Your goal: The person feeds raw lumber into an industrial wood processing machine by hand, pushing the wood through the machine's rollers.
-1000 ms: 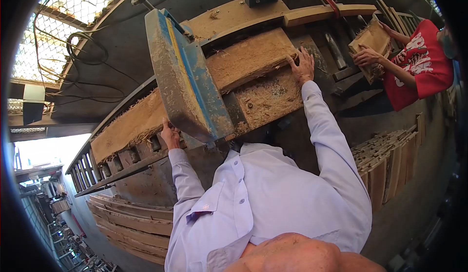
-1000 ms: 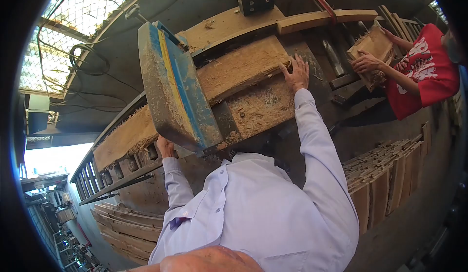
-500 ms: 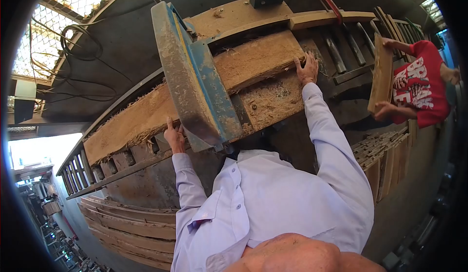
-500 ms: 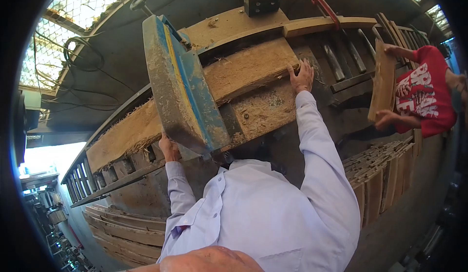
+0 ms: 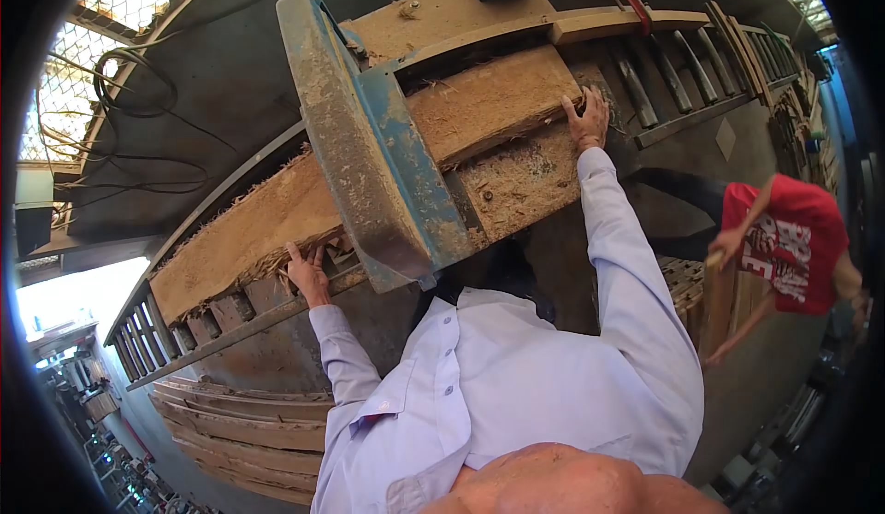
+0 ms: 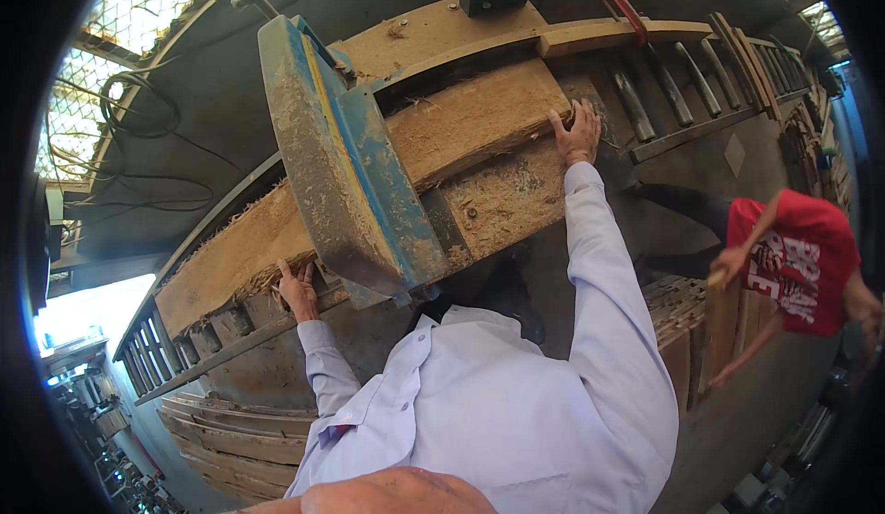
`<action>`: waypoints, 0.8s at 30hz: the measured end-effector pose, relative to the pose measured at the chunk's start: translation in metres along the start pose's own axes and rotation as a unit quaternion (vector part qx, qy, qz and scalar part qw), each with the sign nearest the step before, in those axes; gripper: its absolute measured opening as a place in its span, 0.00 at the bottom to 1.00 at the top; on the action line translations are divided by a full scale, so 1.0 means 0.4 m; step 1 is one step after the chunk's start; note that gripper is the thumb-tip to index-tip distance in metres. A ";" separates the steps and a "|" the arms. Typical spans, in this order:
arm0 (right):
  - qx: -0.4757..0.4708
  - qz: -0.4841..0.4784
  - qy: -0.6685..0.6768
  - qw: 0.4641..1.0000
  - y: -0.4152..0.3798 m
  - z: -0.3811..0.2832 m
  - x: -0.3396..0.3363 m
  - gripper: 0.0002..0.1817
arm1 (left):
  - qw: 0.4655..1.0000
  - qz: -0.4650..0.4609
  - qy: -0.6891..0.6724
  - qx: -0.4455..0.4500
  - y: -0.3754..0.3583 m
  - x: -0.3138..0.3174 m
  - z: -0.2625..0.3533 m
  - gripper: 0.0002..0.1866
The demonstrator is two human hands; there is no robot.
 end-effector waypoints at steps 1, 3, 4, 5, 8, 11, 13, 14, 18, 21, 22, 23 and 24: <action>0.001 -0.001 -0.001 1.000 -0.003 0.004 -0.004 0.42 | 1.000 0.000 0.001 -0.002 0.001 0.001 0.000 0.23; -0.004 -0.002 -0.004 1.000 0.011 -0.004 -0.006 0.40 | 1.000 0.006 -0.018 -0.009 0.004 -0.006 -0.009 0.24; -0.008 -0.001 -0.004 1.000 0.016 -0.010 -0.008 0.40 | 1.000 0.008 -0.020 -0.008 0.008 -0.008 -0.011 0.24; -0.004 0.002 -0.002 1.000 0.019 -0.009 -0.008 0.40 | 1.000 0.019 -0.011 -0.005 0.011 -0.003 -0.007 0.24; 0.003 0.002 -0.003 1.000 0.013 0.001 -0.012 0.39 | 1.000 0.017 -0.010 -0.009 -0.002 0.006 -0.001 0.23; 0.003 0.000 -0.006 1.000 0.005 0.007 -0.016 0.38 | 1.000 0.007 -0.010 -0.010 -0.037 0.016 0.007 0.22; -0.001 0.002 -0.007 1.000 0.002 0.012 -0.017 0.38 | 1.000 0.010 -0.004 -0.006 -0.053 0.021 0.010 0.22; 0.002 0.003 -0.002 1.000 -0.001 0.011 -0.016 0.38 | 1.000 0.011 -0.002 -0.006 -0.052 0.012 0.011 0.22; 0.007 0.003 -0.007 1.000 -0.002 0.016 -0.024 0.37 | 1.000 0.017 0.006 -0.020 -0.036 -0.020 -0.012 0.23; 0.008 -0.006 -0.002 1.000 -0.005 0.026 -0.031 0.36 | 0.999 0.025 0.014 -0.021 -0.031 -0.042 -0.034 0.22; 0.005 -0.006 -0.001 1.000 -0.007 0.022 -0.028 0.36 | 0.999 0.028 0.013 -0.020 -0.026 -0.048 -0.036 0.22; 0.005 -0.003 0.005 1.000 -0.010 0.019 -0.025 0.36 | 1.000 0.015 0.008 -0.015 -0.024 -0.044 -0.030 0.22; 0.004 0.001 0.011 1.000 -0.011 0.017 -0.022 0.36 | 1.000 0.003 0.003 -0.010 -0.023 -0.040 -0.024 0.22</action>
Point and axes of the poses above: each hand's wrist, its own y-axis towards the middle knuckle, its own x-axis out of the palm, z = x × y, the point moved 7 cm from there along y, towards the middle knuckle, and after that the axes turned 13 degrees about -y, right-handed, at the moved point
